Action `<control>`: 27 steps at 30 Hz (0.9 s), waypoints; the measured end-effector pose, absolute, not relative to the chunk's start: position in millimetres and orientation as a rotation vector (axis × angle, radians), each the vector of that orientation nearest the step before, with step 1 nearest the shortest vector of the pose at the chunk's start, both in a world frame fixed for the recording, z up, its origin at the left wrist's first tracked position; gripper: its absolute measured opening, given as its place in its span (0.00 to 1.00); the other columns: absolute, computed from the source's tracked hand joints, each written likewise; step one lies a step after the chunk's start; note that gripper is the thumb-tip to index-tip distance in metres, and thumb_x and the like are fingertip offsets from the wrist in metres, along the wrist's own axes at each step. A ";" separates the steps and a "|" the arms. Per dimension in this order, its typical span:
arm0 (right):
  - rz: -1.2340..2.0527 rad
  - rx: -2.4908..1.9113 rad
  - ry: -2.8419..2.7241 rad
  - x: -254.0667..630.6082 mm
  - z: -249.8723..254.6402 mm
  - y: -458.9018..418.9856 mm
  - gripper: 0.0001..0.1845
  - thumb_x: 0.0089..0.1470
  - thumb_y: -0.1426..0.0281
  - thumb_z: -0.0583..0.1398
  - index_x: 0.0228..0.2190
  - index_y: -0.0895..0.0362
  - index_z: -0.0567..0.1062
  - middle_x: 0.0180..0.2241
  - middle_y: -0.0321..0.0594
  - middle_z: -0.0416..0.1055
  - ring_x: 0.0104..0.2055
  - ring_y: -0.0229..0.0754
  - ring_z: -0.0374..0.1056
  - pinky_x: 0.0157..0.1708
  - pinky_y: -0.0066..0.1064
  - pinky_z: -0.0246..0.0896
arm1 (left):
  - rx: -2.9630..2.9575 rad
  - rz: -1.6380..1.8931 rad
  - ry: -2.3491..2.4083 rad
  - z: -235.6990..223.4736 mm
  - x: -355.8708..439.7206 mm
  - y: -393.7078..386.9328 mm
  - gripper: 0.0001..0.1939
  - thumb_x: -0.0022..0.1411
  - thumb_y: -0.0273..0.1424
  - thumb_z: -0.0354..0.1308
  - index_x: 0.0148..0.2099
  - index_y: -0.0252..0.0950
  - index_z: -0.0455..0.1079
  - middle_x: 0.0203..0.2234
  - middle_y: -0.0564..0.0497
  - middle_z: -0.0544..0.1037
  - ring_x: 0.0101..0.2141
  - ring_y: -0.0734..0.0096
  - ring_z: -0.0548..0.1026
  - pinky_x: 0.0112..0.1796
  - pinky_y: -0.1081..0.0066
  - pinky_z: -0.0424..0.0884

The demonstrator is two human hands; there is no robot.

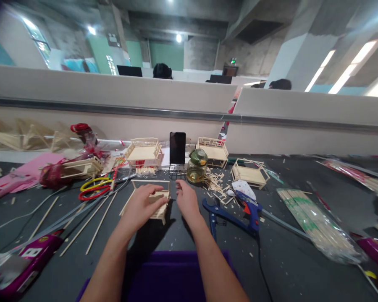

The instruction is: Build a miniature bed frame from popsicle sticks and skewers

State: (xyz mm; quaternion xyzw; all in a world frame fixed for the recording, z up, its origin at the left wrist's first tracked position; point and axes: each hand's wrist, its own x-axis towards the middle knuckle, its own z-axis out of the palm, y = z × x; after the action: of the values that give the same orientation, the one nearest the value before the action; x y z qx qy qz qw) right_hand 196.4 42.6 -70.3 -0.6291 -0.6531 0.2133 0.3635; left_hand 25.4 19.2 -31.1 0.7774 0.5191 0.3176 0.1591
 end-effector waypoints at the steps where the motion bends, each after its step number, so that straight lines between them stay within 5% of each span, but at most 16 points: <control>1: 0.557 -1.636 -1.718 192.9 -72.2 44.0 0.25 0.53 0.82 0.49 0.50 0.55 0.70 0.42 0.40 0.77 0.38 0.36 0.73 0.40 0.26 0.64 | 2.280 0.821 1.471 -30.4 26.8 17.3 0.18 0.56 0.40 0.62 0.47 0.38 0.71 0.41 0.47 0.76 0.44 0.57 0.70 0.44 0.63 0.65; 6: 0.500 -1.725 -1.885 186.9 -76.2 53.5 0.16 0.54 0.79 0.53 0.41 0.55 0.75 0.39 0.43 0.76 0.42 0.43 0.71 0.41 0.31 0.60 | 2.436 0.516 1.479 -26.8 25.4 11.7 0.28 0.47 0.43 0.67 0.49 0.38 0.69 0.42 0.46 0.71 0.45 0.54 0.66 0.44 0.62 0.63; 10: 0.472 -1.741 -2.076 190.0 -76.0 61.9 0.11 0.50 0.77 0.58 0.34 0.53 0.77 0.35 0.40 0.74 0.40 0.43 0.69 0.37 0.29 0.57 | 2.448 0.390 1.524 -25.2 24.3 9.5 0.26 0.47 0.44 0.66 0.46 0.39 0.68 0.44 0.45 0.70 0.46 0.52 0.66 0.44 0.60 0.62; 19: 0.404 -1.668 -2.294 182.7 -78.0 63.8 0.17 0.56 0.75 0.55 0.41 0.47 0.79 0.38 0.39 0.73 0.43 0.41 0.68 0.39 0.27 0.57 | 2.412 0.347 1.577 -30.8 5.3 15.7 0.21 0.49 0.26 0.57 0.48 0.40 0.67 0.49 0.44 0.70 0.50 0.53 0.66 0.48 0.58 0.61; 27: 0.357 -1.769 -2.240 180.1 -74.0 54.1 0.06 0.56 0.71 0.58 0.34 0.55 0.77 0.39 0.45 0.74 0.43 0.45 0.69 0.41 0.31 0.59 | 2.434 0.448 1.487 -37.5 1.5 25.1 0.27 0.45 0.18 0.52 0.50 0.37 0.67 0.48 0.43 0.72 0.50 0.56 0.67 0.50 0.60 0.62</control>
State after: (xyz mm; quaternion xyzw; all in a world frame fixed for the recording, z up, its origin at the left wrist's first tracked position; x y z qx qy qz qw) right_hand 180.1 54.1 -74.0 -0.6096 -0.7719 0.1230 0.1321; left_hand 1.5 25.1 -37.5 0.8362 0.5110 0.1538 0.1269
